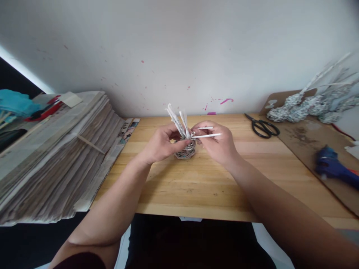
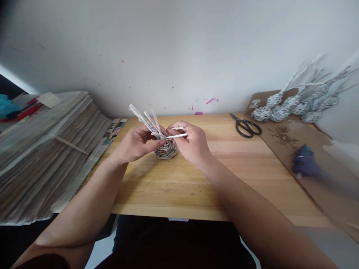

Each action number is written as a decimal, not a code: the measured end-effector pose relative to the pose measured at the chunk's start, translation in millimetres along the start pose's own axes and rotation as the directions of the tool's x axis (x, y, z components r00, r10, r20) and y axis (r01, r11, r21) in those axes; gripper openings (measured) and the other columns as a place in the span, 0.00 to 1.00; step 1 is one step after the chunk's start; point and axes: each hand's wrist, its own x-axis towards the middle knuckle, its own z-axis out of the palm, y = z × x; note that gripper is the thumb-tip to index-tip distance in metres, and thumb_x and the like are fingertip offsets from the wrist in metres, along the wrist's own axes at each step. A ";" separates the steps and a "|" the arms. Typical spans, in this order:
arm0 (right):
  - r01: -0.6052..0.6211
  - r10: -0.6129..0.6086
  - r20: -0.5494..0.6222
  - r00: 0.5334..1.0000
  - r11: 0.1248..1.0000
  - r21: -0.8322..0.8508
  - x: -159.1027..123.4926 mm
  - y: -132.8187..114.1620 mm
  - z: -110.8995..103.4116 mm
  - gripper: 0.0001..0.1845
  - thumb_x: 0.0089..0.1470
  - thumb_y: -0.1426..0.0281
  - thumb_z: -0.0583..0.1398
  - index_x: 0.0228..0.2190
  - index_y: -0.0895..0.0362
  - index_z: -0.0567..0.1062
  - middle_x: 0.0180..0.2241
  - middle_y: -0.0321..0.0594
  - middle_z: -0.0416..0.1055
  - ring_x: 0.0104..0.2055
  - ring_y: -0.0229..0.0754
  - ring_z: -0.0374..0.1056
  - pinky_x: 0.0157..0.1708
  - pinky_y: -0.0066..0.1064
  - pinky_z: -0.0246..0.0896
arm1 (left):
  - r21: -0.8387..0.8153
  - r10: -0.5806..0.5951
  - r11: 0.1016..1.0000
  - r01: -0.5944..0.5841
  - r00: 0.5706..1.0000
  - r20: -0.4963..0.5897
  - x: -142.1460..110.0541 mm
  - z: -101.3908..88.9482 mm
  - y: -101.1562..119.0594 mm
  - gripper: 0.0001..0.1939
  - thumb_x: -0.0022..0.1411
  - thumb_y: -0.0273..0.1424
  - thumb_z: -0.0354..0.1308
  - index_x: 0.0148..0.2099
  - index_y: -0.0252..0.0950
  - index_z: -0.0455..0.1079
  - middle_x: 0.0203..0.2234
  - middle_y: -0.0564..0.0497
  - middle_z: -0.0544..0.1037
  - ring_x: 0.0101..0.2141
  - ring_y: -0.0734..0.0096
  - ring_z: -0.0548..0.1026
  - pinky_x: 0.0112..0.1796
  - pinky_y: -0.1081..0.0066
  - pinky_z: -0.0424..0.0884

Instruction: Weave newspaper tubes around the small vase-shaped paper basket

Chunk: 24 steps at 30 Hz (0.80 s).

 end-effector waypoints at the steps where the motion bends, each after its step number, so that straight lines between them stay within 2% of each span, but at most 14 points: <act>1: -0.013 0.013 -0.017 1.000 1.000 0.011 -0.4 0.6 0.8 0.06 0.60 0.65 0.65 0.31 0.53 0.81 0.29 0.35 0.79 0.30 0.37 0.72 0.30 0.31 0.66 | -0.019 0.006 1.000 -0.006 1.000 0.005 0.2 0.3 -1.3 0.14 0.57 0.33 0.71 0.45 0.33 0.80 0.39 0.44 0.85 0.37 0.66 0.80 0.42 0.67 0.78; 5: -0.081 0.086 -0.046 0.995 0.992 0.101 -0.8 1.4 3.6 0.05 0.57 0.65 0.67 0.31 0.53 0.82 0.25 0.33 0.77 0.24 0.34 0.68 0.24 0.29 0.63 | -0.100 0.013 0.995 -0.011 1.000 0.021 1.2 1.8 -5.9 0.15 0.56 0.33 0.74 0.46 0.35 0.81 0.41 0.45 0.85 0.40 0.66 0.82 0.46 0.66 0.78; 10: -0.164 0.172 -0.026 0.985 0.967 0.192 2.6 -1.1 4.9 0.07 0.53 0.64 0.70 0.29 0.54 0.82 0.22 0.32 0.75 0.19 0.32 0.65 0.18 0.27 0.60 | -0.260 -0.046 0.963 0.069 0.994 0.095 2.6 4.0 -6.8 0.16 0.56 0.39 0.75 0.44 0.36 0.82 0.41 0.46 0.86 0.42 0.62 0.84 0.50 0.61 0.79; 15: -0.264 0.269 0.015 0.963 0.932 0.249 6.2 -0.8 5.2 0.11 0.48 0.60 0.73 0.29 0.55 0.83 0.20 0.30 0.73 0.17 0.32 0.64 0.15 0.25 0.58 | -0.288 -0.038 0.955 0.073 0.991 0.125 3.5 5.1 -7.6 0.15 0.57 0.39 0.75 0.43 0.37 0.82 0.41 0.46 0.86 0.44 0.60 0.84 0.53 0.60 0.78; 19: -0.229 0.243 -0.027 0.970 0.944 0.238 6.8 2.8 5.7 0.13 0.45 0.59 0.75 0.28 0.55 0.83 0.23 0.33 0.76 0.20 0.32 0.65 0.17 0.26 0.60 | -0.253 -0.031 0.964 0.082 0.979 0.201 3.3 1.8 -8.6 0.14 0.64 0.41 0.69 0.46 0.38 0.83 0.43 0.46 0.86 0.47 0.60 0.83 0.55 0.59 0.76; 22: -0.199 0.209 -0.035 0.977 0.962 0.189 5.8 7.9 4.1 0.10 0.49 0.61 0.73 0.30 0.54 0.84 0.28 0.36 0.79 0.24 0.35 0.69 0.20 0.27 0.64 | -0.224 -0.027 0.972 0.077 0.975 0.220 3.5 -2.5 -7.7 0.15 0.67 0.43 0.66 0.48 0.39 0.83 0.44 0.46 0.86 0.45 0.62 0.83 0.52 0.62 0.77; 24: -0.124 0.134 -0.073 0.988 0.985 0.120 5.0 12.1 2.2 0.06 0.52 0.64 0.70 0.32 0.53 0.85 0.32 0.37 0.81 0.30 0.38 0.73 0.25 0.29 0.68 | -0.214 -0.036 0.973 0.083 0.976 0.216 4.0 -4.1 -7.2 0.16 0.67 0.44 0.65 0.47 0.39 0.83 0.43 0.46 0.86 0.42 0.64 0.83 0.49 0.63 0.78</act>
